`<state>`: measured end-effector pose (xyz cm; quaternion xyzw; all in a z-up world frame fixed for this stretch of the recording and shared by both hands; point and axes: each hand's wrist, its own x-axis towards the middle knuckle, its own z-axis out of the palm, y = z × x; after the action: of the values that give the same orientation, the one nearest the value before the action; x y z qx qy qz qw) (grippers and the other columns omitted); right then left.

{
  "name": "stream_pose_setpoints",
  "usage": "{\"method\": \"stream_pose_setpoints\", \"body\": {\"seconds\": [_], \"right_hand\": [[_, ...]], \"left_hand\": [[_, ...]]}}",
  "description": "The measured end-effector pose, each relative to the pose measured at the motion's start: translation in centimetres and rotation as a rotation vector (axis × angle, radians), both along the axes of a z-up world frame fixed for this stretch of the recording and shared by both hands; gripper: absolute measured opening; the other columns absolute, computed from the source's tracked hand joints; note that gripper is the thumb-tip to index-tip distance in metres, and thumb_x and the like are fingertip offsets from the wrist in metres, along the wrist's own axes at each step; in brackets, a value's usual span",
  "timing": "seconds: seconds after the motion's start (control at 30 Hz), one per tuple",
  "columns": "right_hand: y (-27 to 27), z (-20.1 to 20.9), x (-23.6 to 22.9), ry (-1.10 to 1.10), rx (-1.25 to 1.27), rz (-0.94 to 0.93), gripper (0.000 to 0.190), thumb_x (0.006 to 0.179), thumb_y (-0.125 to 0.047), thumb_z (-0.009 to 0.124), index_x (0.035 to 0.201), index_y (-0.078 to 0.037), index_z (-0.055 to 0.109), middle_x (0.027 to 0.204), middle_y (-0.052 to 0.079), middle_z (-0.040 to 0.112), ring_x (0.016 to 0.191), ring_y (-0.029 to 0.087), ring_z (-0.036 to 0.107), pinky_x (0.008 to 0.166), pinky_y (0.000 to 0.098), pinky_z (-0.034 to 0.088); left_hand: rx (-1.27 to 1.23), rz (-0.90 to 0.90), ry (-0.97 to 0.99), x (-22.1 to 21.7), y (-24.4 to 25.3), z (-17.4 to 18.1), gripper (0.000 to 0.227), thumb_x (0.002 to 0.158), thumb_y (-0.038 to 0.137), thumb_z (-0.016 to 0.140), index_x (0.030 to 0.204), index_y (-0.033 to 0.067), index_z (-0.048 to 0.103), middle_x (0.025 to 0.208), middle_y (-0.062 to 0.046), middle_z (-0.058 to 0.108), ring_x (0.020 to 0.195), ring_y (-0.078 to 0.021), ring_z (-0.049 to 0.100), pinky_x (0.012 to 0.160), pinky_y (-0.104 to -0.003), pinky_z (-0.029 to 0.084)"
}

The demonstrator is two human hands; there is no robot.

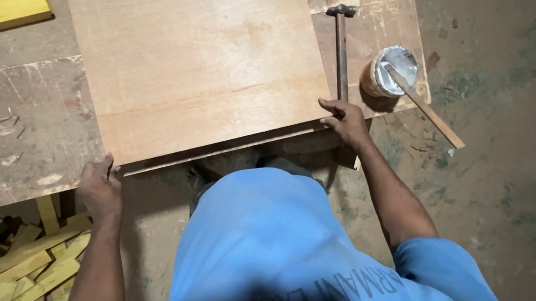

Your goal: The person applies glue to a wooden strip using a brush and then hammers the strip onto the edge of a large wooden board on a workbench.

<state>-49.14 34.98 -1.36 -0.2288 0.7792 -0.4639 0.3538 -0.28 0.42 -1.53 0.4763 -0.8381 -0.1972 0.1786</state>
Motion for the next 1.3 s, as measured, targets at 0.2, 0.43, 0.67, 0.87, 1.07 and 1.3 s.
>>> {"method": "stream_pose_setpoints", "body": {"seconds": [0.2,0.43,0.67,0.87,1.07,1.3], "right_hand": [[0.3,-1.0,-0.5,0.055,-0.062,0.047,0.046,0.085,0.011,0.076,0.129,0.000,0.068,0.130,0.010,0.071,0.117,0.015,0.068,0.100,0.0276,0.057],[0.4,-1.2,-1.3,0.091,-0.013,0.086,0.047,0.082,0.006,0.081,0.127,-0.002,0.070,0.127,0.009,0.073,0.114,0.013,0.068,0.099,0.0272,0.055],[0.3,0.0,-0.6,0.145,0.003,0.091,0.045,0.084,0.007,0.079,0.127,-0.002,0.071,0.122,0.009,0.074,0.110,0.014,0.068,0.095,0.0268,0.055],[0.2,-0.9,-0.9,0.150,-0.052,0.122,0.043,0.086,0.008,0.075,0.127,0.000,0.069,0.124,0.011,0.073,0.113,0.016,0.069,0.097,0.0279,0.056],[1.2,-0.8,-1.9,0.226,0.055,0.183,0.046,0.087,-0.001,0.079,0.132,-0.001,0.070,0.126,0.014,0.074,0.103,0.018,0.068,0.091,0.0318,0.055],[2.0,2.0,-2.0,0.397,0.007,0.064,0.031,0.098,-0.004,0.064,0.128,-0.001,0.072,0.123,0.015,0.074,0.111,0.020,0.072,0.099,0.0325,0.056]], "left_hand": [[0.014,0.017,0.067,-0.1,-0.2,0.5,0.032,0.086,-0.008,0.075,0.114,0.0071,0.078,0.099,-0.016,0.069,0.090,-0.0325,0.069,0.080,-0.041,0.055],[0.191,0.064,0.092,-1.0,-0.7,2.6,0.028,0.090,-0.008,0.070,0.114,0.0052,0.076,0.104,-0.016,0.070,0.091,-0.0312,0.072,0.079,-0.039,0.056],[0.092,0.003,0.052,-0.7,-0.2,2.4,0.027,0.091,-0.007,0.072,0.116,0.0033,0.075,0.103,-0.018,0.067,0.093,-0.0342,0.068,0.080,-0.042,0.054],[-0.133,-0.096,0.021,-0.3,-0.2,0.6,0.026,0.086,-0.008,0.069,0.108,0.0052,0.072,0.095,-0.015,0.063,0.089,-0.0347,0.065,0.079,-0.044,0.054],[0.042,-0.052,0.100,-0.7,0.0,0.9,0.027,0.084,-0.006,0.065,0.109,0.0032,0.073,0.086,-0.013,0.062,0.077,-0.0281,0.063,0.065,-0.041,0.051],[-0.119,-0.030,0.068,-1.6,1.1,2.2,0.029,0.086,-0.006,0.063,0.111,0.0036,0.074,0.090,-0.015,0.061,0.085,-0.0330,0.063,0.075,-0.043,0.052]]}}
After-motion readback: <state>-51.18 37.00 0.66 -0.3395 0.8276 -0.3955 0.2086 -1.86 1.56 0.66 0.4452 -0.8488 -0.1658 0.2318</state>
